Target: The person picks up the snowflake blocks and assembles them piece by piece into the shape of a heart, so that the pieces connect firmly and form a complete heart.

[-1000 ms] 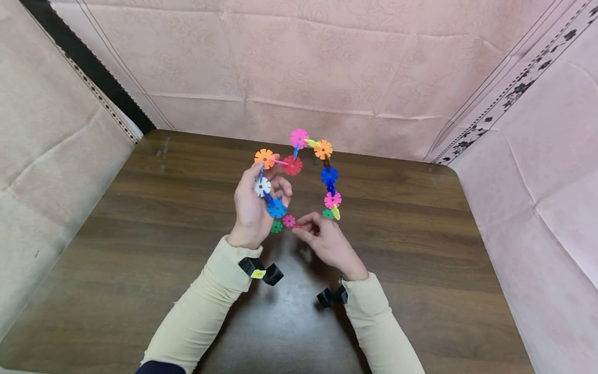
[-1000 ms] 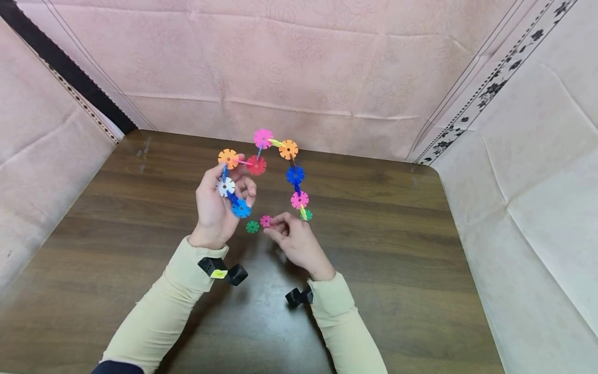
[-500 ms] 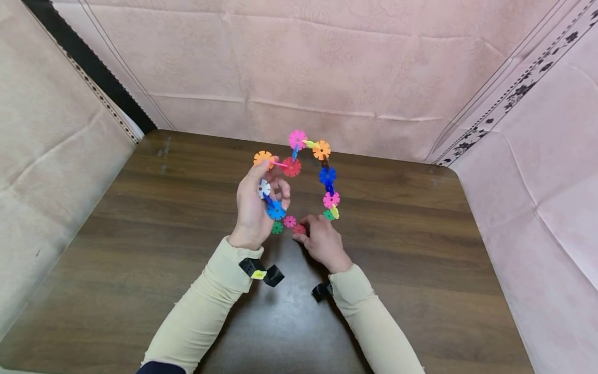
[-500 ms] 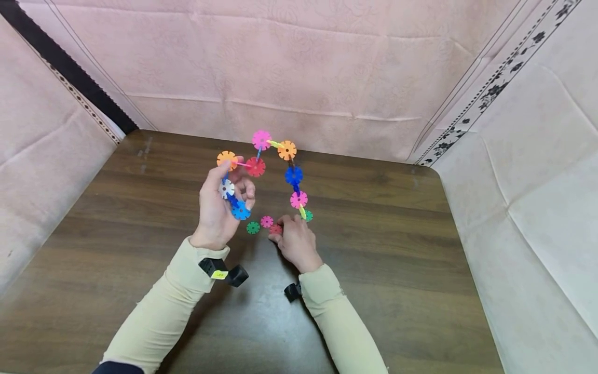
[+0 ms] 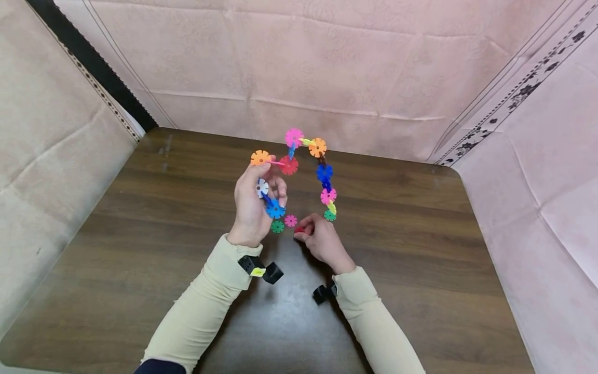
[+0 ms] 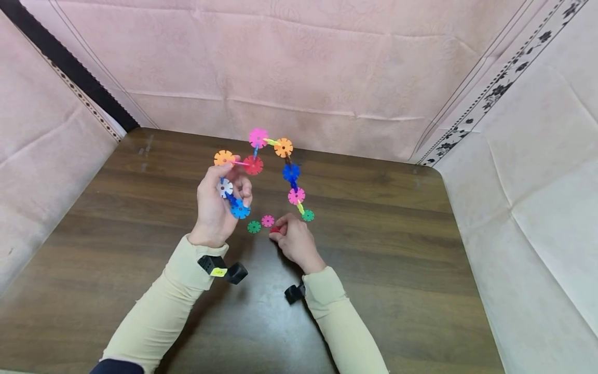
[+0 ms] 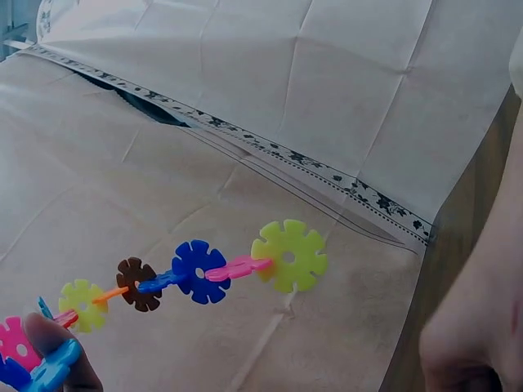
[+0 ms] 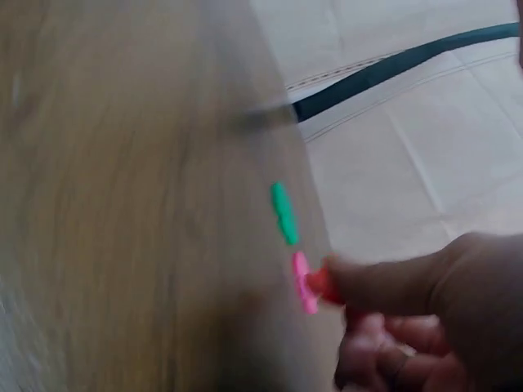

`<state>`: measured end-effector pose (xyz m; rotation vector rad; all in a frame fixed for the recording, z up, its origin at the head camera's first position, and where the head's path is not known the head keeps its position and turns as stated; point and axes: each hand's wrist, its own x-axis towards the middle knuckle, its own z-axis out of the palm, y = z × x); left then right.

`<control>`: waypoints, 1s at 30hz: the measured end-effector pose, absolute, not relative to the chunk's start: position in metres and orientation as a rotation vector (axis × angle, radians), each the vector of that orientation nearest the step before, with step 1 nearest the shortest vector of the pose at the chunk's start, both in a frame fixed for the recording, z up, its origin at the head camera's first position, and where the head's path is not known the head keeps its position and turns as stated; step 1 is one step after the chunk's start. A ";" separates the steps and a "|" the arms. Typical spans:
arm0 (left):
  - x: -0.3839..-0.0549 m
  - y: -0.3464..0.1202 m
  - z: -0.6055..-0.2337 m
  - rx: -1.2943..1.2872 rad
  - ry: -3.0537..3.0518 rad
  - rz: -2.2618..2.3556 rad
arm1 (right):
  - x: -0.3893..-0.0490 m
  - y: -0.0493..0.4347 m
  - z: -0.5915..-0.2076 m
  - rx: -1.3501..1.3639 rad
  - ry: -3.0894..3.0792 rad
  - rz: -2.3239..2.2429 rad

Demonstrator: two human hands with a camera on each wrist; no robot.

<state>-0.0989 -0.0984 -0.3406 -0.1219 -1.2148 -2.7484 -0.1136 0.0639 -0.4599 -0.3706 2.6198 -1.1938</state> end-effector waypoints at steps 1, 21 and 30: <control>-0.099 -0.099 -0.340 -0.120 -1.216 -2.747 | -0.112 0.064 -0.457 -0.390 2.593 -1.261; -0.098 -0.099 -0.337 -0.127 -1.211 -2.740 | -0.051 0.051 -0.363 -0.856 2.457 -2.166; -0.096 -0.098 -0.336 -0.126 -1.228 -2.718 | -0.049 0.052 -0.365 -0.919 2.493 -2.201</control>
